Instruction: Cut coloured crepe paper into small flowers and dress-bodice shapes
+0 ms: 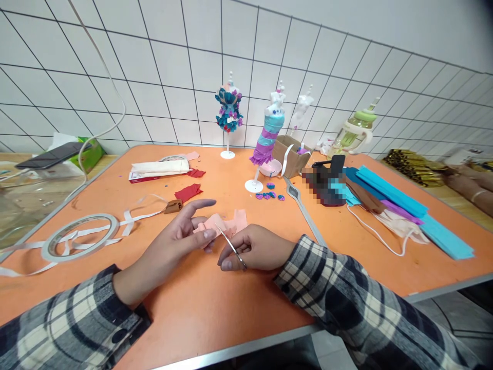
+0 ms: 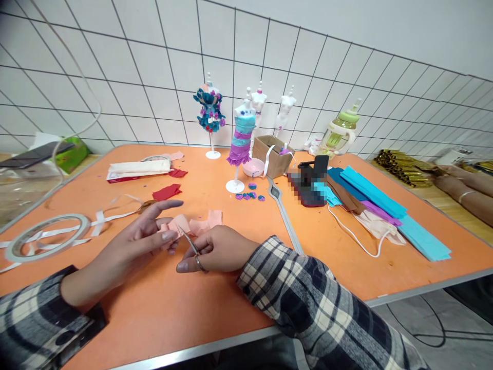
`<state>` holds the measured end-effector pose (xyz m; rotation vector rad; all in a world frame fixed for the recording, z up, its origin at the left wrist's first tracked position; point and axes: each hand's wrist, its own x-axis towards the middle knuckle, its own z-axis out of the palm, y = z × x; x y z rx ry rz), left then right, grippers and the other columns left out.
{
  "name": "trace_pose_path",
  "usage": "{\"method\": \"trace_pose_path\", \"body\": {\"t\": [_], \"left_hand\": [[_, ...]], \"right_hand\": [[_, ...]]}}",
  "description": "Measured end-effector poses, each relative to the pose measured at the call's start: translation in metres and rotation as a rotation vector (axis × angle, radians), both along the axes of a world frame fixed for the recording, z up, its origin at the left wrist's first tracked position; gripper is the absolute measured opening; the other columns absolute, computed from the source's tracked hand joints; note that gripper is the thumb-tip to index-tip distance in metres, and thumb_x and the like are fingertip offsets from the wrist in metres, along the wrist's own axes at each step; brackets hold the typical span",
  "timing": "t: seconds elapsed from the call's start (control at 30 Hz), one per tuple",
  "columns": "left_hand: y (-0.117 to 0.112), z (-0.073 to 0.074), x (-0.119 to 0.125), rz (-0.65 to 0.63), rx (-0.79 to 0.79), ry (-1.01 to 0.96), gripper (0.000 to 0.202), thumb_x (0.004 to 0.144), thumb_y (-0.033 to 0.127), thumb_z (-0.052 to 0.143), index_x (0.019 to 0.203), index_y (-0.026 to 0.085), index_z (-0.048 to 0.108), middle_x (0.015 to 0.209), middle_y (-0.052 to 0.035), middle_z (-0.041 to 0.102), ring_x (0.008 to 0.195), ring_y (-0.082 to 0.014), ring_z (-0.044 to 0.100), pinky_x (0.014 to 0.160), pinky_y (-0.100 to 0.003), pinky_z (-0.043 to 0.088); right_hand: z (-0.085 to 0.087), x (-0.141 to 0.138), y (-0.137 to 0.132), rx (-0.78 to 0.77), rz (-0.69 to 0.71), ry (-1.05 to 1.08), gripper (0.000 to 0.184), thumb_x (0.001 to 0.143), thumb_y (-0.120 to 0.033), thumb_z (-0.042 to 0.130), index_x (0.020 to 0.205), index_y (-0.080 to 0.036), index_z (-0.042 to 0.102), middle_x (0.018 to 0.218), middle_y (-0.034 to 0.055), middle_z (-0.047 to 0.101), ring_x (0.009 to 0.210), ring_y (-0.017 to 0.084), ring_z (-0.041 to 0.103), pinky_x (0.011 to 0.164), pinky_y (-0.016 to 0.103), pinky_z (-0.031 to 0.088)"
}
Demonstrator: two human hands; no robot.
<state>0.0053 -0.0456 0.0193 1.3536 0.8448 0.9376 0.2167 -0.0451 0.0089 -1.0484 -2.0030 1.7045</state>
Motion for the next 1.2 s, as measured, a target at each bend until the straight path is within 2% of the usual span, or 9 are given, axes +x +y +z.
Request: {"method": "trace_pose_path", "body": {"t": [0.1, 0.27, 0.63, 0.73, 0.8, 0.87, 0.97, 1.07, 1.2], "left_hand": [[0.0003, 0.0002, -0.0011, -0.007, 0.017, -0.011, 0.053, 0.085, 0.036, 0.071, 0.134, 0.028, 0.051, 0.068, 0.0042, 0.059, 0.062, -0.0141, 0.053, 0.062, -0.025, 0.044], [0.0039, -0.0010, -0.0018, -0.027, 0.013, 0.044, 0.027, 0.079, 0.034, 0.078, 0.103, 0.024, 0.071, 0.086, -0.0018, 0.068, 0.070, -0.0138, 0.055, 0.061, -0.022, 0.046], [0.0058, -0.0035, -0.0042, -0.109, 0.002, 0.006, 0.018, 0.080, 0.035, 0.077, 0.079, 0.019, 0.068, 0.071, 0.0016, 0.060, 0.068, -0.0129, 0.053, 0.064, -0.023, 0.043], [0.0031, -0.0001, -0.0045, -0.057, -0.009, 0.009, 0.019, 0.077, 0.034, 0.079, 0.078, 0.019, 0.067, 0.093, -0.0012, 0.066, 0.073, -0.0130, 0.055, 0.068, -0.023, 0.045], [0.0013, 0.0017, -0.0045, -0.044, -0.030, 0.006, 0.021, 0.077, 0.034, 0.079, 0.078, 0.019, 0.065, 0.115, -0.0034, 0.066, 0.068, -0.0102, 0.054, 0.064, -0.023, 0.044], [0.0003, 0.0021, -0.0038, -0.068, -0.061, -0.006, 0.022, 0.077, 0.034, 0.079, 0.080, 0.018, 0.064, 0.121, -0.0061, 0.066, 0.063, -0.0088, 0.051, 0.059, -0.022, 0.042], [0.0004, 0.0012, -0.0020, -0.112, -0.092, -0.052, 0.022, 0.079, 0.034, 0.079, 0.082, 0.018, 0.064, 0.099, -0.0050, 0.072, 0.062, -0.0100, 0.053, 0.056, -0.020, 0.042], [0.0016, 0.0004, -0.0008, -0.134, -0.092, -0.111, 0.023, 0.080, 0.035, 0.078, 0.079, 0.017, 0.064, 0.070, 0.0021, 0.063, 0.057, -0.0087, 0.050, 0.055, -0.019, 0.042], [0.0028, -0.0001, -0.0015, -0.149, -0.073, -0.081, 0.022, 0.082, 0.034, 0.077, 0.080, 0.016, 0.065, 0.068, 0.0026, 0.060, 0.061, -0.0093, 0.052, 0.058, -0.019, 0.043]], "right_hand": [[0.0004, -0.0003, -0.0008, -0.020, 0.016, 0.043, 0.048, 0.070, -0.060, 0.075, 0.088, -0.016, 0.076, 0.069, 0.0005, 0.063, 0.061, 0.011, 0.054, 0.061, 0.023, 0.043], [0.0014, -0.0004, -0.0016, -0.017, 0.049, 0.086, 0.041, 0.073, -0.052, 0.075, 0.089, -0.015, 0.076, 0.068, 0.0002, 0.062, 0.061, 0.010, 0.053, 0.060, 0.023, 0.043], [0.0095, 0.0015, -0.0041, -0.149, 0.151, 0.239, 0.038, 0.077, -0.047, 0.074, 0.094, -0.012, 0.075, 0.069, -0.0024, 0.059, 0.058, 0.006, 0.049, 0.055, 0.020, 0.039], [0.0097, 0.0006, -0.0027, -0.171, 0.172, 0.241, 0.048, 0.074, -0.055, 0.075, 0.095, -0.012, 0.074, 0.071, -0.0016, 0.059, 0.061, 0.007, 0.051, 0.056, 0.020, 0.040], [0.0083, 0.0000, -0.0019, -0.172, 0.178, 0.248, 0.052, 0.073, -0.059, 0.075, 0.093, -0.011, 0.073, 0.072, -0.0011, 0.059, 0.062, 0.007, 0.050, 0.056, 0.020, 0.039], [0.0065, -0.0001, -0.0012, -0.171, 0.181, 0.253, 0.054, 0.074, -0.061, 0.074, 0.095, -0.011, 0.072, 0.073, -0.0008, 0.059, 0.062, 0.007, 0.050, 0.053, 0.020, 0.036], [0.0047, 0.0008, -0.0005, -0.170, 0.183, 0.264, 0.053, 0.074, -0.060, 0.074, 0.095, -0.012, 0.071, 0.072, -0.0021, 0.057, 0.060, 0.006, 0.046, 0.050, 0.020, 0.031], [0.0054, 0.0017, -0.0001, -0.149, 0.184, 0.259, 0.050, 0.074, -0.057, 0.075, 0.093, -0.011, 0.070, 0.069, -0.0041, 0.054, 0.058, 0.005, 0.042, 0.052, 0.020, 0.031], [0.0081, 0.0017, -0.0006, -0.154, 0.176, 0.224, 0.049, 0.074, -0.057, 0.075, 0.093, -0.011, 0.071, 0.067, -0.0045, 0.053, 0.058, 0.005, 0.043, 0.054, 0.020, 0.033]]}}
